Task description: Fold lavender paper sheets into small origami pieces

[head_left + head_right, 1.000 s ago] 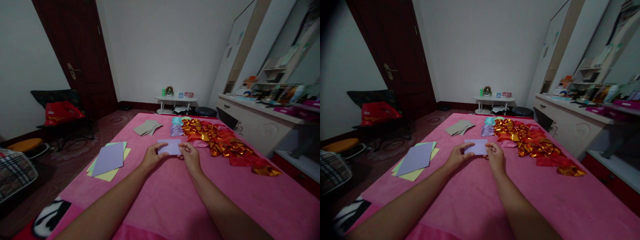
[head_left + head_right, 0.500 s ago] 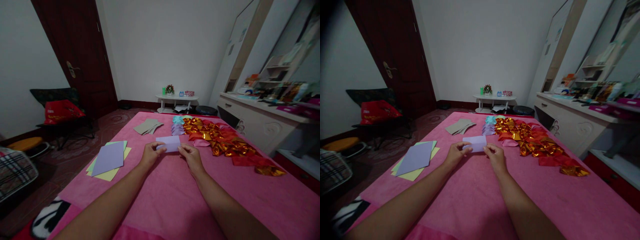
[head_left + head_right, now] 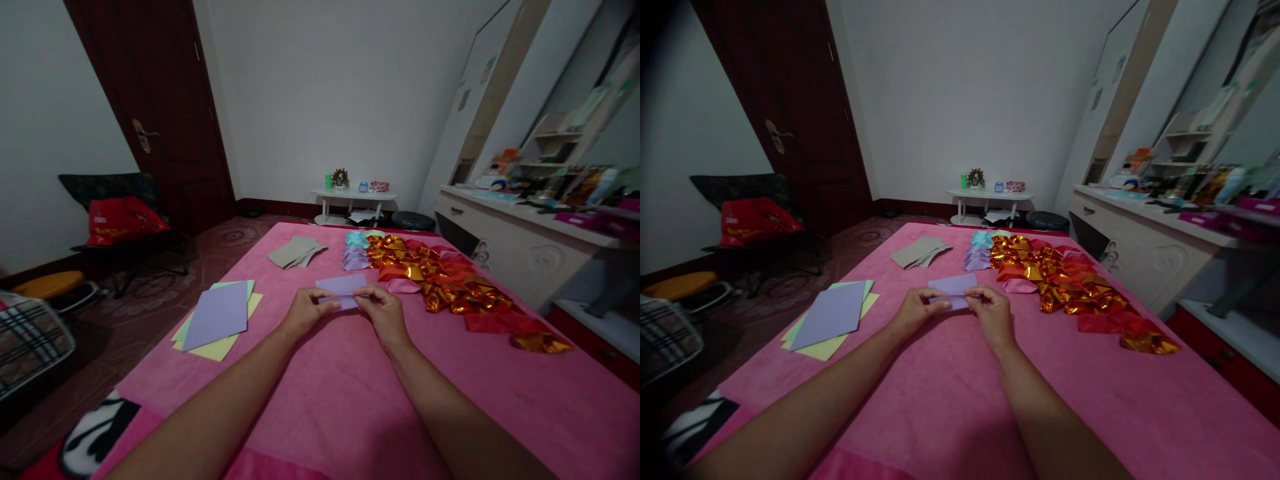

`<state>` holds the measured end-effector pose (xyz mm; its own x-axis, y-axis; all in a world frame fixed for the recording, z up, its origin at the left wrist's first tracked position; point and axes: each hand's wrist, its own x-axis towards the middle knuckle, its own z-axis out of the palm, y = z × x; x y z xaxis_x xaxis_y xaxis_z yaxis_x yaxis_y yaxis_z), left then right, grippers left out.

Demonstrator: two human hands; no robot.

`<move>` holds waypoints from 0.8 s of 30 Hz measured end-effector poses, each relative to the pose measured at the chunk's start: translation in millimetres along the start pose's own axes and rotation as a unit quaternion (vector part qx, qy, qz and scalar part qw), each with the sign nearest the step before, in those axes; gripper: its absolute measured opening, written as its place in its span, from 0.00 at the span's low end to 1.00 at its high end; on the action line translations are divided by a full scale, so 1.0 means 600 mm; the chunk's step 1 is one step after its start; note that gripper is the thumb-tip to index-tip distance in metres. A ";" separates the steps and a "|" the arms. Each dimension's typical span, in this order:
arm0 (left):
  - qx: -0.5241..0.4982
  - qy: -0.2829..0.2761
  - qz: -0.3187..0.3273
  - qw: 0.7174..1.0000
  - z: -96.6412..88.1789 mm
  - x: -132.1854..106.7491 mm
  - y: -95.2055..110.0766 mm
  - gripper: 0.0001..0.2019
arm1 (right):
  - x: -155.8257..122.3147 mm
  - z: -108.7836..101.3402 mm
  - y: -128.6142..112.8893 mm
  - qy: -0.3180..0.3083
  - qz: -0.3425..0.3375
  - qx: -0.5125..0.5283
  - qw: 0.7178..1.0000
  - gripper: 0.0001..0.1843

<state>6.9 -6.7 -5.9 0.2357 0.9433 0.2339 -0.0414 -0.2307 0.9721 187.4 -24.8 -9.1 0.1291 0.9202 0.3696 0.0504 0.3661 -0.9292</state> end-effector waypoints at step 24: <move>-0.148 0.046 -0.039 0.987 -0.008 0.005 -0.015 0.17 | 0.001 0.002 0.000 -0.053 0.053 -0.006 0.997 0.17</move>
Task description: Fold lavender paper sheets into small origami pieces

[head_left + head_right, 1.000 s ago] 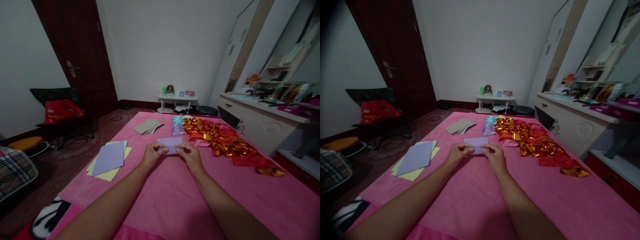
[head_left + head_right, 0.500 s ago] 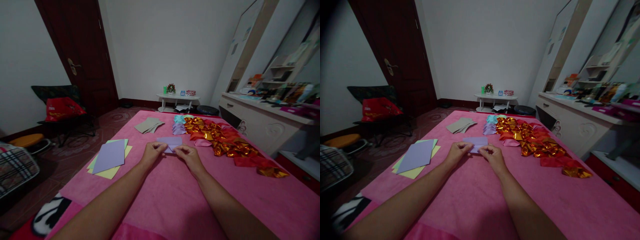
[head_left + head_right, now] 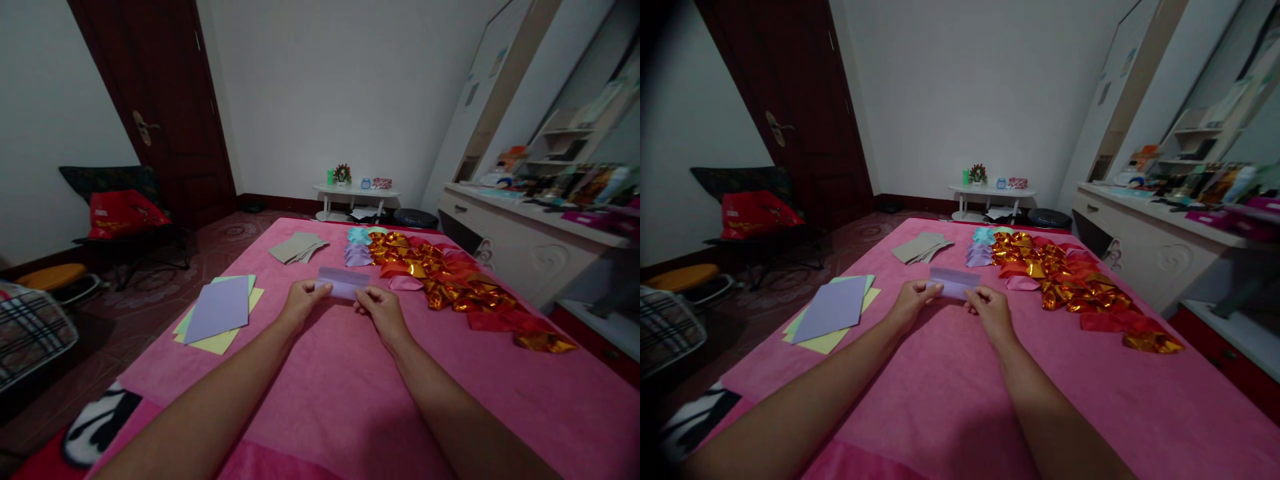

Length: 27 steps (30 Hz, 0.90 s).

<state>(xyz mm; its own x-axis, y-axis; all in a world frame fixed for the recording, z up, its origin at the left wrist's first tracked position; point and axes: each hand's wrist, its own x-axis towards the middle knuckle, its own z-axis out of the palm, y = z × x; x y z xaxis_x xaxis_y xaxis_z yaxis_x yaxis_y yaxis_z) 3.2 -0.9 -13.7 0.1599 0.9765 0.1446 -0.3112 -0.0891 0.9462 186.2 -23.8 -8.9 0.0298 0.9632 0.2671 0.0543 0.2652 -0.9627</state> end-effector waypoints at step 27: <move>0.156 0.076 0.047 0.984 0.002 -0.003 0.011 0.17 | 0.003 -0.004 0.014 0.074 0.001 0.009 0.997 0.17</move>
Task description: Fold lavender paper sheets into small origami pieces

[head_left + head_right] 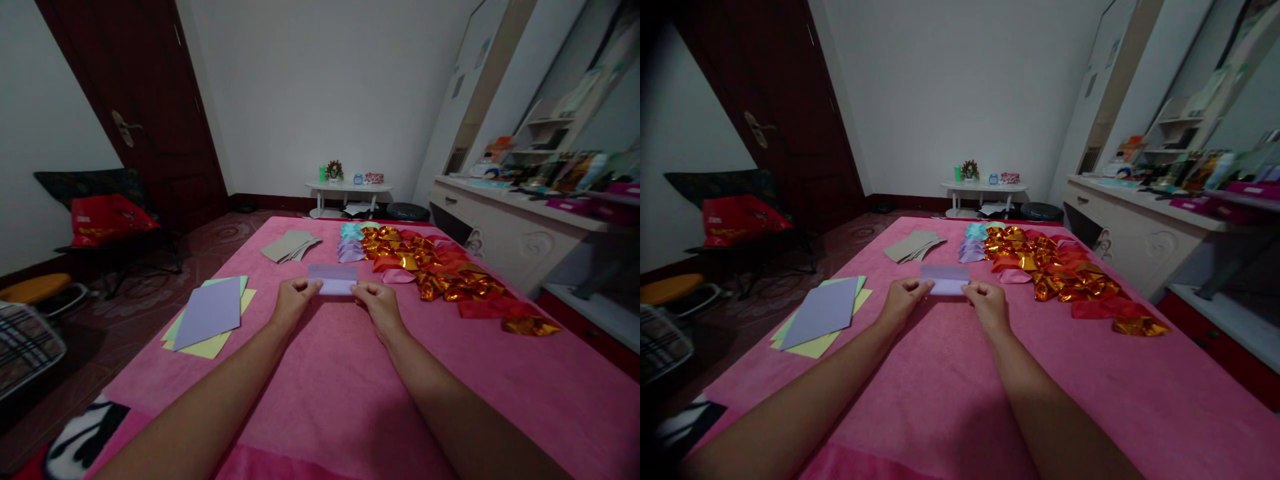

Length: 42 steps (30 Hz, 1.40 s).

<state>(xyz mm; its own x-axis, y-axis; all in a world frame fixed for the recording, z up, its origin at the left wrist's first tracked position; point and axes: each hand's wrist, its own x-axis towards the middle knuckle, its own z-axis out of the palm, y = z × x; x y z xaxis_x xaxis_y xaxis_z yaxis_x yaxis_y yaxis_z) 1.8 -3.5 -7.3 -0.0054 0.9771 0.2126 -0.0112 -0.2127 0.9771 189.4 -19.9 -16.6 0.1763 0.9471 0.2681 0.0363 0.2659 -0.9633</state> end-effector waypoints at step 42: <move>0.018 0.057 0.003 0.998 -0.002 0.005 -0.007 0.14 | 0.006 -0.001 0.011 0.089 0.041 -0.064 0.993 0.16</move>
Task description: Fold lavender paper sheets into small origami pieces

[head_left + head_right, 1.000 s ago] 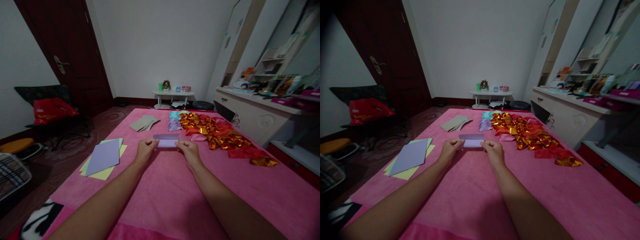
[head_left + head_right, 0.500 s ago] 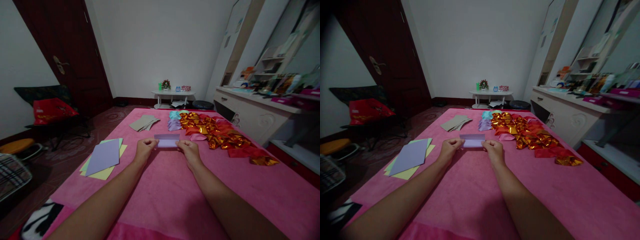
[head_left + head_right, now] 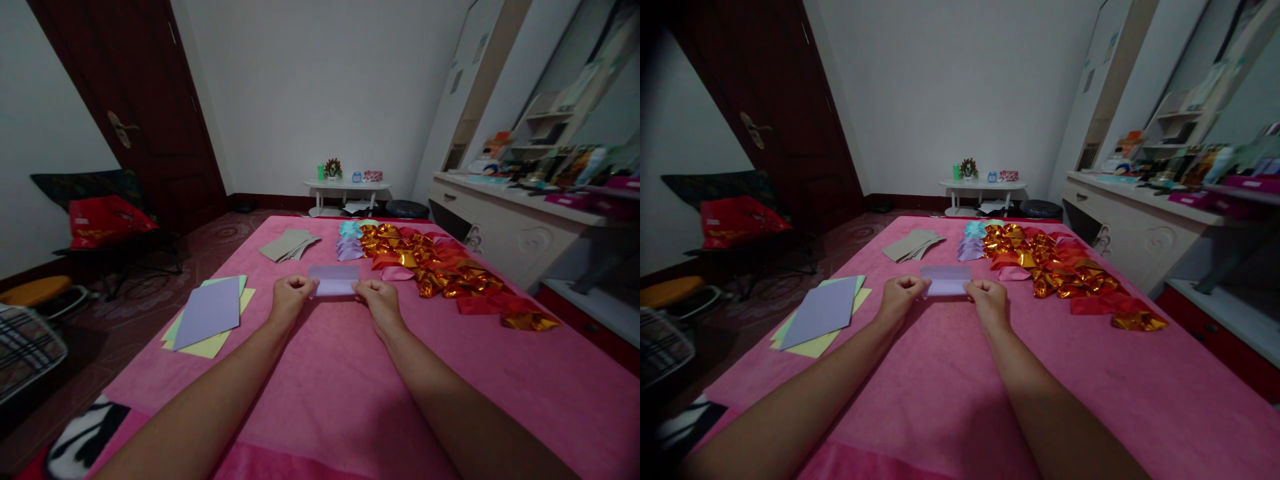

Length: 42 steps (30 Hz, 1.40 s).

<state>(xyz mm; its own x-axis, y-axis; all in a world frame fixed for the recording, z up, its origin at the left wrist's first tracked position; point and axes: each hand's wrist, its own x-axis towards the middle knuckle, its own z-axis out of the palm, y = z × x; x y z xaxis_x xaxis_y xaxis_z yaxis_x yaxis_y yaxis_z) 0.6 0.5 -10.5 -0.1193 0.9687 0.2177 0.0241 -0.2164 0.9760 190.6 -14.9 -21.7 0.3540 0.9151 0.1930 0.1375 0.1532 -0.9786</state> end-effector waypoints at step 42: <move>0.397 -0.210 0.176 0.876 -0.004 0.006 0.009 0.04 | 0.002 -0.010 -0.022 -0.260 0.024 -0.197 0.945 0.12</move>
<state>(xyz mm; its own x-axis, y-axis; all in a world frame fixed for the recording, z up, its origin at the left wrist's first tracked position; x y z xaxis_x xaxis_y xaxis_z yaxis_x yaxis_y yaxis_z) -2.1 2.5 -4.4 0.4051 0.8548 0.3244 0.6888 -0.5187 0.5065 195.1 -18.0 -8.2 -0.1195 0.9927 -0.0130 0.5024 0.0492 -0.8632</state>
